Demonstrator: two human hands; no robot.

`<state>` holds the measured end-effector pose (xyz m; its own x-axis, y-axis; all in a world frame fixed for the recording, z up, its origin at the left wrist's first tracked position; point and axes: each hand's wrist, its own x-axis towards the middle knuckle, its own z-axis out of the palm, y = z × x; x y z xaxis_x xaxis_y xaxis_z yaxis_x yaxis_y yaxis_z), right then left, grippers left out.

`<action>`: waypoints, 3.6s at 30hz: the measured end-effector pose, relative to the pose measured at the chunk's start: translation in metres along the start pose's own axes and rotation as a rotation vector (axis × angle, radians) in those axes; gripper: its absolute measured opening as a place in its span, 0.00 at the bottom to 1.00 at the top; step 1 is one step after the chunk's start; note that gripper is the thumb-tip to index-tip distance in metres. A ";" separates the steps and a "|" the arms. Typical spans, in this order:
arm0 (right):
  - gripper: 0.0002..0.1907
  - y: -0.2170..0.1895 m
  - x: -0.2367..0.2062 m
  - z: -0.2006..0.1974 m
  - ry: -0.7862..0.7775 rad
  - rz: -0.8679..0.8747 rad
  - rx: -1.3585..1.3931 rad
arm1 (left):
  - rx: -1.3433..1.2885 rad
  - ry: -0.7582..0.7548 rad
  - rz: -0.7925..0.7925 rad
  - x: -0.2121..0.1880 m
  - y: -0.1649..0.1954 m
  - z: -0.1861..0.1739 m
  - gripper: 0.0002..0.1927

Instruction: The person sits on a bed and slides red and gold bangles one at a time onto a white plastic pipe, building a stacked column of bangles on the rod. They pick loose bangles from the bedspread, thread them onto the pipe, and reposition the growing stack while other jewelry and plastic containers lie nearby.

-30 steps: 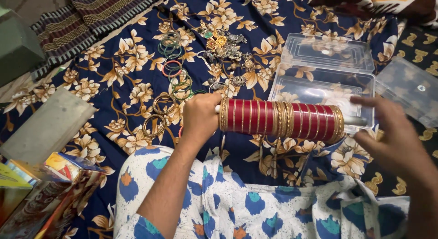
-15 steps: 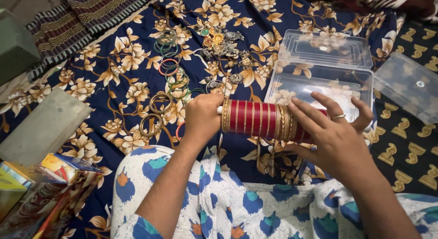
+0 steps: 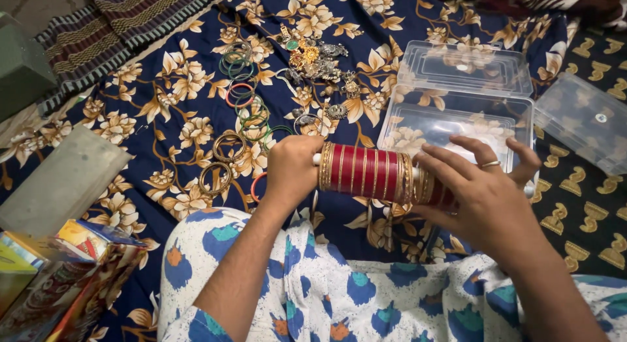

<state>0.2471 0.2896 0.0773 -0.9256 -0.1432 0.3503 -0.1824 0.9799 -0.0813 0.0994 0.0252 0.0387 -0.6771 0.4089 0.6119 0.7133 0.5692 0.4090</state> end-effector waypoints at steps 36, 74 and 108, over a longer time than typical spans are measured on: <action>0.19 0.091 -0.031 -0.008 -0.226 0.691 0.458 | 0.026 0.037 -0.042 0.002 -0.009 -0.004 0.16; 0.05 0.076 -0.012 0.022 -0.304 0.462 0.220 | 0.066 -0.076 -0.104 0.004 -0.013 -0.011 0.14; 0.09 0.085 -0.016 0.046 -0.230 0.529 0.484 | 0.030 -0.377 0.240 0.025 0.067 -0.031 0.38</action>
<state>0.2311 0.3691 0.0218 -0.9664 0.2524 -0.0485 0.2296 0.7630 -0.6043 0.1362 0.0515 0.1025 -0.5158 0.7601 0.3952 0.8564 0.4445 0.2628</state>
